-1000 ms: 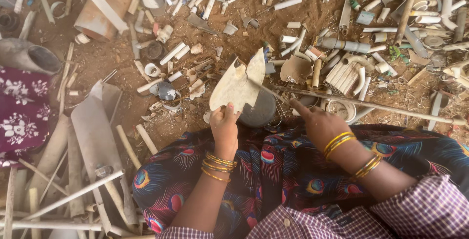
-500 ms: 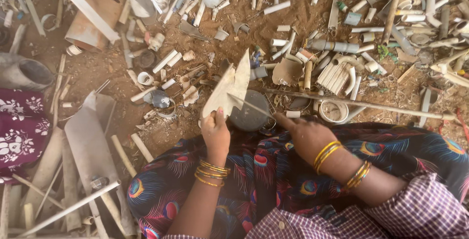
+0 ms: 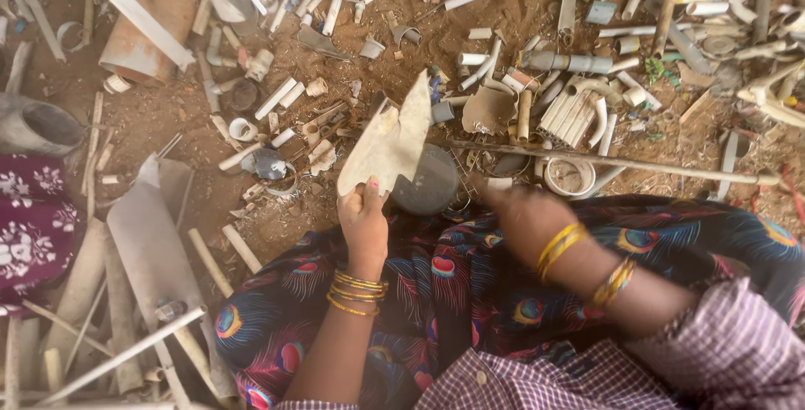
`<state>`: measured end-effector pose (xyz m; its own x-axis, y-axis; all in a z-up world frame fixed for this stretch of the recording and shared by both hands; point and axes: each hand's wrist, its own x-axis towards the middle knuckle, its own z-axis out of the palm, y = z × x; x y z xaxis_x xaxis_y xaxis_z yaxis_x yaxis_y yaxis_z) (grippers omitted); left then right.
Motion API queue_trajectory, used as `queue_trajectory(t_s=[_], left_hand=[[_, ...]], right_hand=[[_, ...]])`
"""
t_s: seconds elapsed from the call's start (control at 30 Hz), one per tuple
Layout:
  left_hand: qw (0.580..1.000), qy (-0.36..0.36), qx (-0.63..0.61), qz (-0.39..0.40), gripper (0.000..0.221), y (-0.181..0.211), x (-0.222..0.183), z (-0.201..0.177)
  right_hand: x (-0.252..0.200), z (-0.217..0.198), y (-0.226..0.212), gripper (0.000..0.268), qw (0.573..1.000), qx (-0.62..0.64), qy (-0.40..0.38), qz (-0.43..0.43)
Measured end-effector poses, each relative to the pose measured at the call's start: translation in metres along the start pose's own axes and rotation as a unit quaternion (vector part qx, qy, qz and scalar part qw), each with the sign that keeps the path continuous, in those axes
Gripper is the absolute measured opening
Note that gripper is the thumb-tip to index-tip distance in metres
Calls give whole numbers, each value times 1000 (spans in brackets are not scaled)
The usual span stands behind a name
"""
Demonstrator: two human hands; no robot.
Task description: The person uses a knife to scrape and cut several pieces of PVC pipe and a flat plastic scrap while sitting on the ground. They handle the pipe segments one by one, using the blade to clean edges and trim the material.
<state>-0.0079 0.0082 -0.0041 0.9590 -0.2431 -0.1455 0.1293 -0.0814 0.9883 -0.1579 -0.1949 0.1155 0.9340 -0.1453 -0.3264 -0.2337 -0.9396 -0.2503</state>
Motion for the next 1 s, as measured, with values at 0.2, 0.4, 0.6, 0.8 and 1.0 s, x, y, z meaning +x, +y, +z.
queue_trajectory(t_s=[0.2,0.4,0.6,0.8,1.0], left_hand=[[999,0,-43,18,33,0,0,-7],[999,9,-35,5,37,5,-3,-6],[996,-14,-77,32,35,11,-8,-5],[1000,13,2,20,34,18,-9,-6],[998,3,-55,35,31,15,-5,-5]], right_hand=[[0,5,4,81,998,-17,-45,39],[-4,10,3,80,999,-1,-24,-45],[-4,11,17,73,999,-20,-21,19],[-8,6,19,60,998,-15,-52,-15],[-5,-5,20,64,994,34,-103,7]])
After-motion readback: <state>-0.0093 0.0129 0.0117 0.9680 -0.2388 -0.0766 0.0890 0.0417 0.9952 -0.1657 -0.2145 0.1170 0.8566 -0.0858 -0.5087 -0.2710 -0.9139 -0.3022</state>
